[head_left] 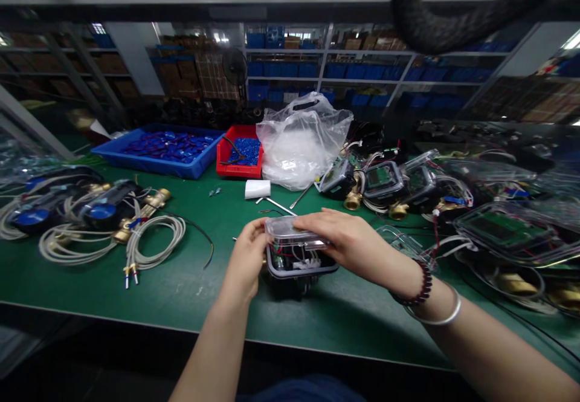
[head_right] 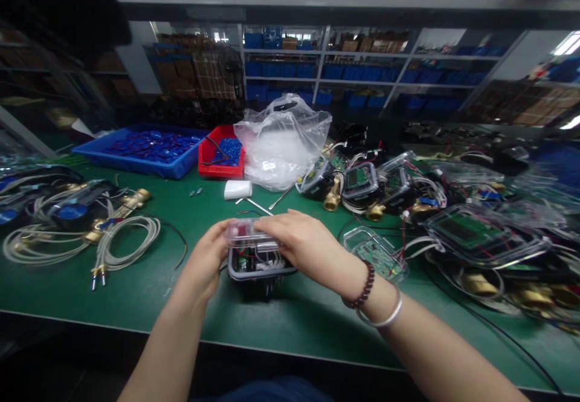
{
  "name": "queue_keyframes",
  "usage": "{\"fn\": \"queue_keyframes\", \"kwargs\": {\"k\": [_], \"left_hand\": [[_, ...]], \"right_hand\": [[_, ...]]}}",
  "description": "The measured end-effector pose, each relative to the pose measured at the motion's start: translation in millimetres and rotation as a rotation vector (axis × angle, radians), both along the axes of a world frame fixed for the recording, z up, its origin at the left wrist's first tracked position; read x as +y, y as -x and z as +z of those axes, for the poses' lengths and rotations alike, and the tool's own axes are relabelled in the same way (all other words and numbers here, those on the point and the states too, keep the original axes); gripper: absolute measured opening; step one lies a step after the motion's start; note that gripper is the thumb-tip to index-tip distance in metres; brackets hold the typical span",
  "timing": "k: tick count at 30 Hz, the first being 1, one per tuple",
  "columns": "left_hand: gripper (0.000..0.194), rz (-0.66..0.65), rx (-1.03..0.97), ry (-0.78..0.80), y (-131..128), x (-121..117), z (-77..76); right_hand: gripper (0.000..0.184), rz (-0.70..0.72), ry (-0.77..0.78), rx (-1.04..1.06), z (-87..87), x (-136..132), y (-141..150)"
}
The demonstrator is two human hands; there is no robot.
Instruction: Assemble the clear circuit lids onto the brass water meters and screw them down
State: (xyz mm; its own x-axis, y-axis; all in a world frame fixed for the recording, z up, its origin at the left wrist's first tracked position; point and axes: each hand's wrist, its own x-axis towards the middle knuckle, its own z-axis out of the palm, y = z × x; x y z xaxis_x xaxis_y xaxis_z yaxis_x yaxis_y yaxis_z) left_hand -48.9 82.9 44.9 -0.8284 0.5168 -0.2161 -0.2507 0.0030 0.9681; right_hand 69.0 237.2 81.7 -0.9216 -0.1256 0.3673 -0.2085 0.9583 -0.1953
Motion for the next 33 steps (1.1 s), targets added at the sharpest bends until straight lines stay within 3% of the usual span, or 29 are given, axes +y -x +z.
{"fn": "queue_keyframes", "kwargs": {"k": [3, 6, 9, 15, 17, 21, 24, 26, 28, 31, 33], "left_hand": [[0.039, -0.080, -0.225, -0.123, -3, -7, 11.9], [0.052, -0.025, -0.102, -0.139, -11, -7, 12.9], [0.066, 0.058, 0.022, -0.141, -18, -6, -0.7], [0.054, 0.190, -0.120, -0.199, -55, -28, -38.7], [0.052, 0.127, -0.277, -0.259, -73, -31, -45.5], [0.055, 0.053, -0.458, -0.345, -89, -17, -47.1], [0.057, 0.082, -0.433, -0.289, -79, -11, -40.6], [0.055, 0.065, -0.296, -0.224, -67, -18, -29.6], [0.052, 0.000, -0.016, -0.105, -55, -31, -11.5], [0.047, -0.238, 0.552, 0.282, -47, -44, 20.8], [0.043, -0.407, 0.844, 0.509, -48, -41, 35.4]], "right_hand": [[0.037, 0.041, -0.003, 0.028, -8.1, -2, -6], [0.051, 0.052, -0.055, 0.026, -20.4, -7, -13], [0.068, 0.044, -0.158, 0.057, -38.6, -11, -17], [0.048, -0.036, -0.299, 0.288, -64.7, -21, -20], [0.041, -0.104, -0.331, 0.355, -70.3, -33, -19], [0.033, -0.248, -0.342, 0.461, -80.9, -64, -19], [0.035, -0.243, -0.209, 0.437, -75.9, -75, -27], [0.037, -0.166, -0.033, 0.405, -63.3, -72, -39], [0.039, -0.137, 0.150, 0.431, -47.4, -64, -53], [0.038, -0.202, 0.397, 0.457, -30.5, -53, -63], [0.035, -0.187, 0.559, 0.332, -29.6, -49, -57]]}}
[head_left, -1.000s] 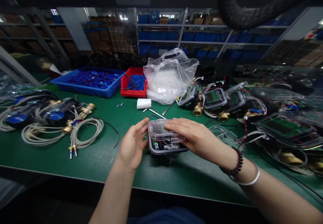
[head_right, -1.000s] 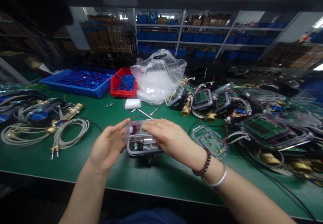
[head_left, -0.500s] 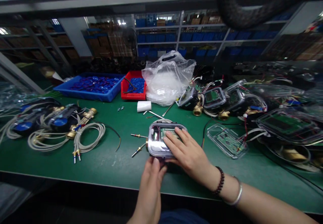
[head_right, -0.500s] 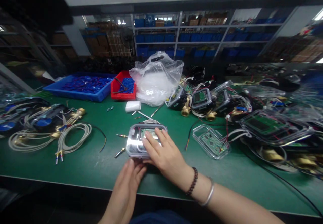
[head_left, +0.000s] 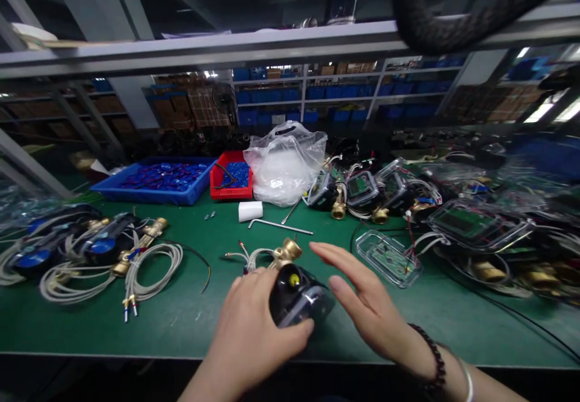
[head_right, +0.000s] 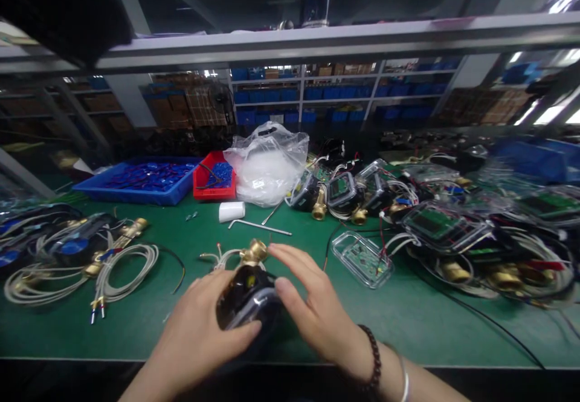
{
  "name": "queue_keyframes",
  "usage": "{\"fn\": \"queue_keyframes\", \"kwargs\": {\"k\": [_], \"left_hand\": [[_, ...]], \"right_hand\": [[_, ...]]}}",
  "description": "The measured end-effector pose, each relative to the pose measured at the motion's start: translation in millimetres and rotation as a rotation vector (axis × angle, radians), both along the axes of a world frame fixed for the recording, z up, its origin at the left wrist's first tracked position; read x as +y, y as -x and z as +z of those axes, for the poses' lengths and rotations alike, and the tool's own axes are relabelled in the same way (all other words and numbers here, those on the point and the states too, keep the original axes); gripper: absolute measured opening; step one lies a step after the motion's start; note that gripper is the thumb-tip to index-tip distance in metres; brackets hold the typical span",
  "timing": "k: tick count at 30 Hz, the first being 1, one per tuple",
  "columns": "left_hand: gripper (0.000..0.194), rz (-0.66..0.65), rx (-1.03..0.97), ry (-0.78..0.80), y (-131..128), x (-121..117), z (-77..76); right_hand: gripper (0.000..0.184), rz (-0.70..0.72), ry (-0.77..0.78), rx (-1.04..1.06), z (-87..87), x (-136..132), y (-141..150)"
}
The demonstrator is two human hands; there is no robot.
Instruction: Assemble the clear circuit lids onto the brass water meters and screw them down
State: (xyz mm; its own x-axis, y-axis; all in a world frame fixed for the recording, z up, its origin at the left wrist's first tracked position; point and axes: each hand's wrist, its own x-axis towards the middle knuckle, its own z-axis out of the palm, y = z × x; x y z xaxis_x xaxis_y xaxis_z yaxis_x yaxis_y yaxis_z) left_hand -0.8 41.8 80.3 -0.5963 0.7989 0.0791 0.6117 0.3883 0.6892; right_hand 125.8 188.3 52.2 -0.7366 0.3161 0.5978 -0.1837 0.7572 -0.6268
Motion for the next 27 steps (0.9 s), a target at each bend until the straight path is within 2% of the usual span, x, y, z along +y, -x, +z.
{"fn": "queue_keyframes", "kwargs": {"k": [2, 4, 8, 12, 16, 19, 21, 23, 25, 27], "left_hand": [[0.039, -0.119, 0.113, 0.128, -3, 11, 3.4], [0.037, -0.192, 0.090, 0.177, -6, 23, -2.4], [0.038, -0.201, 0.052, 0.179, -3, 37, -17.4], [0.034, -0.213, 0.062, 0.203, 0, 40, -17.7], [0.040, -0.214, 0.195, 0.180, -6, 27, -21.2], [0.046, -0.124, 0.398, -0.001, -12, 0, -37.5], [0.039, -0.035, 0.429, -0.078, -12, -20, -50.0], [0.028, 0.019, 0.356, -0.034, -9, -33, -58.6], [0.024, -0.029, 0.293, 0.031, -2, -35, -62.6], [0.024, -0.143, 0.307, -0.014, 7, -29, -64.6]], "right_hand": [[0.043, 0.081, 0.110, -0.159, -6.4, 1, 12], [0.055, 0.097, 0.152, -0.279, -15.5, 1, 25], [0.061, 0.061, 0.149, -0.332, -27.8, 4, 37], [0.063, 0.037, 0.143, -0.354, -32.8, 9, 39], [0.062, 0.050, 0.098, -0.379, -32.9, 12, 38], [0.055, 0.100, 0.035, -0.429, -21.9, 14, 35], [0.044, 0.088, -0.066, -0.479, -8.7, 12, 35], [0.034, 0.060, -0.273, -0.573, 5.6, 6, 38], [0.030, 0.104, -0.488, -0.703, 16.7, -3, 45], [0.033, 0.180, -0.571, -0.806, 21.6, -13, 54]]}}
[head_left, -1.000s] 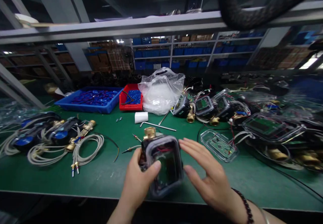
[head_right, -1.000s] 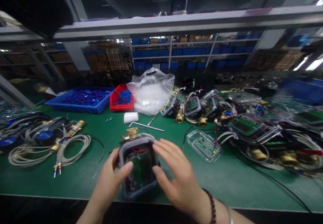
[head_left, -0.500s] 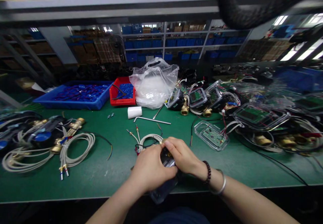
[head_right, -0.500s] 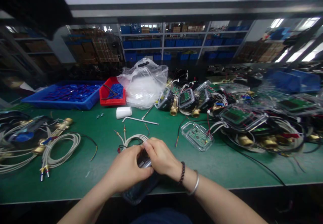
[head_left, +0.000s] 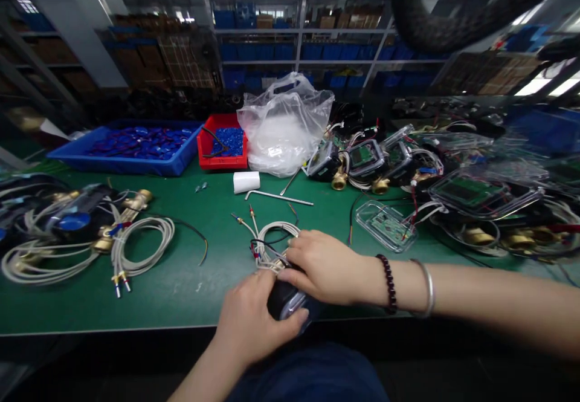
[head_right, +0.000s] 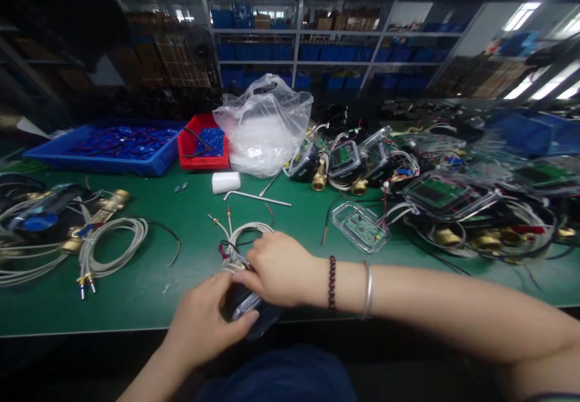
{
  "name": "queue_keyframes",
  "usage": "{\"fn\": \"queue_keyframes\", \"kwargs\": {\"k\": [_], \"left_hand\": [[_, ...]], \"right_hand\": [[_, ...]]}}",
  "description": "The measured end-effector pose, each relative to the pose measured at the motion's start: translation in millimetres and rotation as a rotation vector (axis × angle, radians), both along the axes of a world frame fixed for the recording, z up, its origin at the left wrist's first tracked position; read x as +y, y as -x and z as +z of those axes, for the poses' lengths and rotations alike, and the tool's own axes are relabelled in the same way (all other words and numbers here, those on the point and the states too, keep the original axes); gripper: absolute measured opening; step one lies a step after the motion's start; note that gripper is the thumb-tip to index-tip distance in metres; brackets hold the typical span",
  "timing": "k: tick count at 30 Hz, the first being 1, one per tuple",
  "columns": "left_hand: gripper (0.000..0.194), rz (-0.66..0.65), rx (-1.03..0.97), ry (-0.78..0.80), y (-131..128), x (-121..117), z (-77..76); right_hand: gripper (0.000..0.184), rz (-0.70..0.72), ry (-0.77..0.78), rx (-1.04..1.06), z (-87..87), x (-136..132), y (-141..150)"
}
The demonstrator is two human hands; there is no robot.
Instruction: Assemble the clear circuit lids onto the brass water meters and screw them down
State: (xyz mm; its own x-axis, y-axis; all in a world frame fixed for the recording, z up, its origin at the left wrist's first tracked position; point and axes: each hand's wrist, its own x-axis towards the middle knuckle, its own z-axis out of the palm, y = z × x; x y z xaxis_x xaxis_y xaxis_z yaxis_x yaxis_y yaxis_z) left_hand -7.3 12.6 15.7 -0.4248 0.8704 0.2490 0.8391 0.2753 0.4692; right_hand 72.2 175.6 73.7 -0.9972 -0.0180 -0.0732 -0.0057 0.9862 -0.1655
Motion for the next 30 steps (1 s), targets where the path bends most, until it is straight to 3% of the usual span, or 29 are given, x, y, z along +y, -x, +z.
{"fn": "queue_keyframes", "kwargs": {"k": [3, 6, 15, 17, 19, 21, 23, 26, 30], "left_hand": [[0.025, -0.127, 0.027, -0.176, 9, 13, -4.6], [0.024, -0.152, -0.017, -0.262, 13, 20, -11.0], [0.035, -0.155, -0.164, -0.180, 14, 13, -11.7], [0.040, -0.145, -0.337, -0.202, 25, 6, -13.6], [0.043, 0.023, -0.575, -0.299, 39, 0, -18.6], [0.037, 0.235, -0.765, -0.384, 52, -2, -25.0], [0.037, 0.296, -0.877, -0.386, 58, -1, -30.3], [0.052, 0.210, -1.020, -0.310, 53, 3, -34.1], [0.076, -0.142, -1.637, -0.290, 36, 7, -37.7]], "right_hand": [[0.035, 0.005, 0.000, -0.057, -2.6, -9, 10], [0.038, 0.008, 0.006, -0.045, -8.4, -10, 13], [0.036, 0.003, 0.018, 0.001, -8.6, -8, 12], [0.033, 0.051, 0.060, -0.016, -6.2, -3, 10], [0.029, 0.118, 0.138, -0.050, -3.6, 3, 5], [0.042, 0.147, 0.194, -0.057, -1.3, 6, -1], [0.050, 0.133, 0.228, -0.032, 1.8, 5, -7], [0.042, 0.094, 0.405, 0.012, 9.7, -5, -18], [0.043, -0.045, 0.843, 0.091, 16.5, -11, -33]]}}
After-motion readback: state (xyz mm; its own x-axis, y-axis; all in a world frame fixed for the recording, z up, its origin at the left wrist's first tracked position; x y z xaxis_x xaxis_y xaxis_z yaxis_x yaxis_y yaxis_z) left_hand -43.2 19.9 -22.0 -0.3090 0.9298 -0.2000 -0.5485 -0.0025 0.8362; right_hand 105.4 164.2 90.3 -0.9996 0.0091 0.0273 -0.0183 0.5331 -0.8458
